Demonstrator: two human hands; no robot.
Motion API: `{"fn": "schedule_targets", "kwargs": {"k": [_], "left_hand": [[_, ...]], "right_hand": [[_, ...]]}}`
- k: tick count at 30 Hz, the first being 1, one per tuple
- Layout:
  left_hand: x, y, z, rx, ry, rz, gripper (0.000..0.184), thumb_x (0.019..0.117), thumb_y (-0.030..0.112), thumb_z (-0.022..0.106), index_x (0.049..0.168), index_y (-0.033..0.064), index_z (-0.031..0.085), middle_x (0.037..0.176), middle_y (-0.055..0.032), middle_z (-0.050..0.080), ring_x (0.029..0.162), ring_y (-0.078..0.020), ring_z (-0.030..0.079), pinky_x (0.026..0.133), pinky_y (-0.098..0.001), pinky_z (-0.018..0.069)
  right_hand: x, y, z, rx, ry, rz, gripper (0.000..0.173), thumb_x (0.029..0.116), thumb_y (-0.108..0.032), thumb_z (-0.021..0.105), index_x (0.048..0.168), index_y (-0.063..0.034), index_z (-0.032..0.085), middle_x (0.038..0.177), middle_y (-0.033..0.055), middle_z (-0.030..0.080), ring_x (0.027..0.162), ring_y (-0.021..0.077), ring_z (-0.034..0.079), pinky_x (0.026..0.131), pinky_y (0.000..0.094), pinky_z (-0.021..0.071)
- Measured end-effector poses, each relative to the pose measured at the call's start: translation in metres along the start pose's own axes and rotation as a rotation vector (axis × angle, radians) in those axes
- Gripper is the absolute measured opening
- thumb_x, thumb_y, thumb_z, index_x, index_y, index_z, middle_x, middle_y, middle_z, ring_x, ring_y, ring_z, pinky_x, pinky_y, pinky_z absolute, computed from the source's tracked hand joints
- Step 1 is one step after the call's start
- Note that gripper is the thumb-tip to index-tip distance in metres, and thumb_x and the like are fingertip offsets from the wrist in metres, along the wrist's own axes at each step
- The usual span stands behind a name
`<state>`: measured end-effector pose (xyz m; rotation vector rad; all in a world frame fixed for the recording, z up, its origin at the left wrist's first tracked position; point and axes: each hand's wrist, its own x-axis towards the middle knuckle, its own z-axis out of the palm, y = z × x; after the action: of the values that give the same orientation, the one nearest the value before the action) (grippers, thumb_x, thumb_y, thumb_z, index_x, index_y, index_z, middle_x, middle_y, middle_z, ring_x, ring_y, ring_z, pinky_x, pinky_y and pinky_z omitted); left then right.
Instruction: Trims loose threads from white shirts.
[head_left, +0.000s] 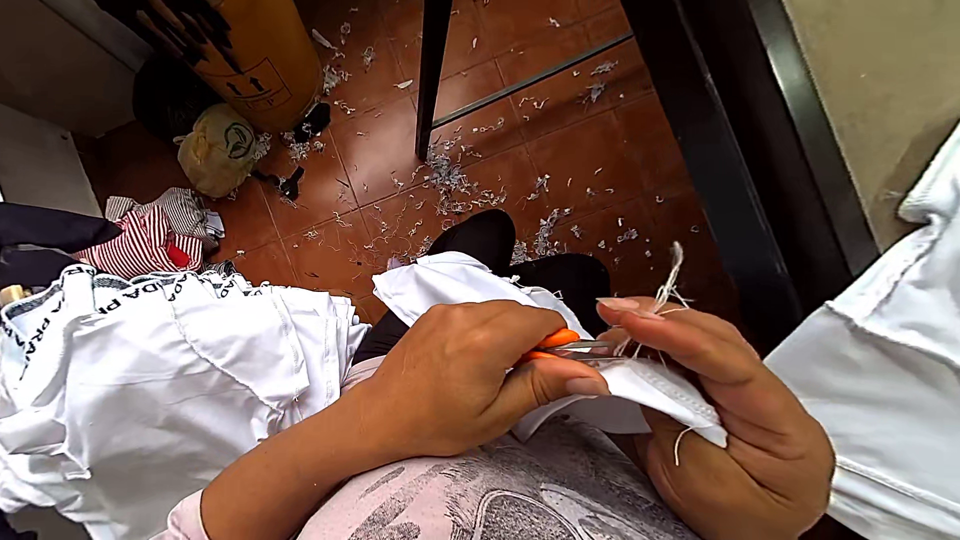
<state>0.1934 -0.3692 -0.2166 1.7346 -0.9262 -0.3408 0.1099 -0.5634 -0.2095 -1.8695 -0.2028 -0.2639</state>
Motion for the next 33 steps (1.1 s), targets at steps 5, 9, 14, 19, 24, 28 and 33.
{"fn": "schedule_targets", "kwargs": {"k": [5,9,14,19,24,28,33], "left_hand": [[-0.001,-0.003,-0.001,-0.026,0.051,0.066,0.037,0.1059,0.028,0.053,0.096,-0.0031,0.070,0.077,-0.0028,0.063,0.071,-0.0069,0.060,0.061,-0.0220,0.0487],[-0.006,-0.011,0.000,-0.041,0.100,0.077,0.036,0.1064,0.026,0.053,0.094,-0.0031,0.071,0.076,-0.0037,0.064,0.070,-0.0067,0.061,0.062,-0.0213,0.0490],[-0.009,-0.025,0.002,-0.135,0.328,-0.039,0.042,0.1091,0.030,0.048,0.097,-0.0043,0.069,0.080,-0.0039,0.064,0.073,-0.0024,0.059,0.067,-0.0181,0.0507],[-0.003,-0.039,-0.004,-0.288,0.444,-0.061,0.062,0.0923,0.032,0.075,0.134,-0.0085,0.053,0.097,-0.0030,0.057,0.077,-0.0010,0.049,0.067,-0.0149,0.0431],[0.013,-0.028,-0.004,-0.316,0.145,0.108,0.027,0.0903,0.008,0.075,0.112,-0.0076,0.074,0.107,-0.0146,0.063,0.092,-0.0083,0.060,0.080,-0.0176,0.0514],[0.021,-0.032,0.002,-0.316,0.210,0.180,0.007,0.0893,-0.002,0.071,0.088,-0.0082,0.073,0.091,-0.0134,0.067,0.090,-0.0103,0.062,0.080,-0.0201,0.0517],[0.023,-0.048,-0.016,0.152,0.546,0.104,0.011,0.0951,0.003,0.067,0.093,-0.0062,0.073,0.095,-0.0138,0.068,0.087,-0.0093,0.063,0.076,-0.0193,0.0520]], "right_hand": [[0.005,0.000,0.009,-0.007,-0.023,0.018,0.034,0.1046,-0.014,0.050,0.136,-0.0191,0.064,0.136,-0.0088,0.062,0.129,0.0077,0.057,0.110,0.0263,0.0480],[0.009,0.001,0.014,-0.013,-0.065,0.031,0.036,0.1039,-0.016,0.050,0.138,-0.0192,0.062,0.138,-0.0091,0.060,0.128,0.0065,0.056,0.109,0.0249,0.0477],[0.015,0.002,0.022,0.059,-0.017,0.213,0.054,0.1010,-0.013,0.049,0.154,-0.0142,0.042,0.135,-0.0092,0.059,0.100,-0.0033,0.063,0.088,0.0158,0.0548],[0.017,0.001,0.028,0.199,0.051,0.333,0.088,0.0973,0.004,0.047,0.163,-0.0248,-0.005,0.165,-0.0091,0.033,0.104,0.0010,0.070,0.093,0.0211,0.0589],[0.017,0.003,0.027,0.117,0.017,0.278,0.091,0.0986,-0.002,0.054,0.163,-0.0265,-0.005,0.162,-0.0065,0.039,0.119,0.0068,0.066,0.100,0.0241,0.0565],[0.015,0.000,0.027,0.109,-0.045,0.315,0.083,0.1022,-0.006,0.052,0.164,-0.0194,-0.002,0.159,-0.0027,0.045,0.126,0.0080,0.062,0.103,0.0252,0.0547],[0.011,0.004,0.022,0.139,-0.055,0.308,0.069,0.1015,-0.002,0.046,0.162,-0.0089,0.012,0.153,0.0015,0.052,0.129,0.0120,0.061,0.104,0.0271,0.0545]]}}
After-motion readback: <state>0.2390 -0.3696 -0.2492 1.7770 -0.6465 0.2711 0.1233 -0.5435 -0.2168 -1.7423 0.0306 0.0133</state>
